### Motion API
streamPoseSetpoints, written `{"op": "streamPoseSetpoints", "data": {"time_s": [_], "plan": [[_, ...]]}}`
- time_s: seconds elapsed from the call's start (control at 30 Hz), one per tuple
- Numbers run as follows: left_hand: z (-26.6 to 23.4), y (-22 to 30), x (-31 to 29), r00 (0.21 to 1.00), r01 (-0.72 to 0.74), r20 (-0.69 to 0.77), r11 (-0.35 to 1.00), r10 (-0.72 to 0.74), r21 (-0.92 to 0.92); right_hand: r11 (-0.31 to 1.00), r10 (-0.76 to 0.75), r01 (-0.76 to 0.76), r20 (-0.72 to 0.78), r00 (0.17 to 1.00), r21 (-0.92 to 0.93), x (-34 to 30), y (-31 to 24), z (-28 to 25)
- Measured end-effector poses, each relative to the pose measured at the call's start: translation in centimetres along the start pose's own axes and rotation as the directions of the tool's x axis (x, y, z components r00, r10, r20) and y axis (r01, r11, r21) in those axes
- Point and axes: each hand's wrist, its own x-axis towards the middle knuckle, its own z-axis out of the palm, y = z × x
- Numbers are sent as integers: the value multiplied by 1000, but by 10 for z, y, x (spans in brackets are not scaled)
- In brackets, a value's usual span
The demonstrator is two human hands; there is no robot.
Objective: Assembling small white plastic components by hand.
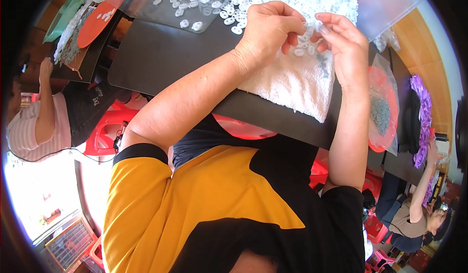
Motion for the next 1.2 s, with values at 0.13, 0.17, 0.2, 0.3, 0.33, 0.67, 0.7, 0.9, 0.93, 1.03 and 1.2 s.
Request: {"op": "streamPoseSetpoints", "data": {"time_s": [0.13,0.17,0.2,0.3,0.33,0.67,0.7,0.9,0.93,1.03,1.2], "plan": [[1,1,0,999,-33,-8,999,34,6,998,-26,25,30,999,54,-1,-1,0],[1,1,0,999,-42,-14,999,42,4,999,-38,36,31,999,38,-2,-2,1],[1,1,0,999,-43,-15,999,43,5,999,-38,37,33,999,39,-2,-2,2],[0,0,0,998,-65,-8,998,65,5,998,-50,49,40,998,25,-3,-3,4],[1,0,0,998,-66,-9,998,66,9,998,-51,50,42,998,28,-3,-3,4],[1,1,-1,997,-71,-22,997,71,9,996,-84,83,30,996,30,-4,-3,6],[1,1,-1,997,-72,-21,997,72,10,996,-85,84,30,996,30,-4,-3,6],[2,3,-1,996,-72,-42,996,75,54,995,-94,94,15,995,10,-5,-3,9],[2,2,-1,997,-61,-53,997,63,40,995,-93,93,2,996,20,-5,-2,10],[2,4,-3,997,-45,-70,999,45,12,995,-94,95,-29,995,28,-6,-3,13],[4,6,-5,997,-27,-67,1000,26,-5,993,-112,114,-57,992,35,-6,-2,15]]}}
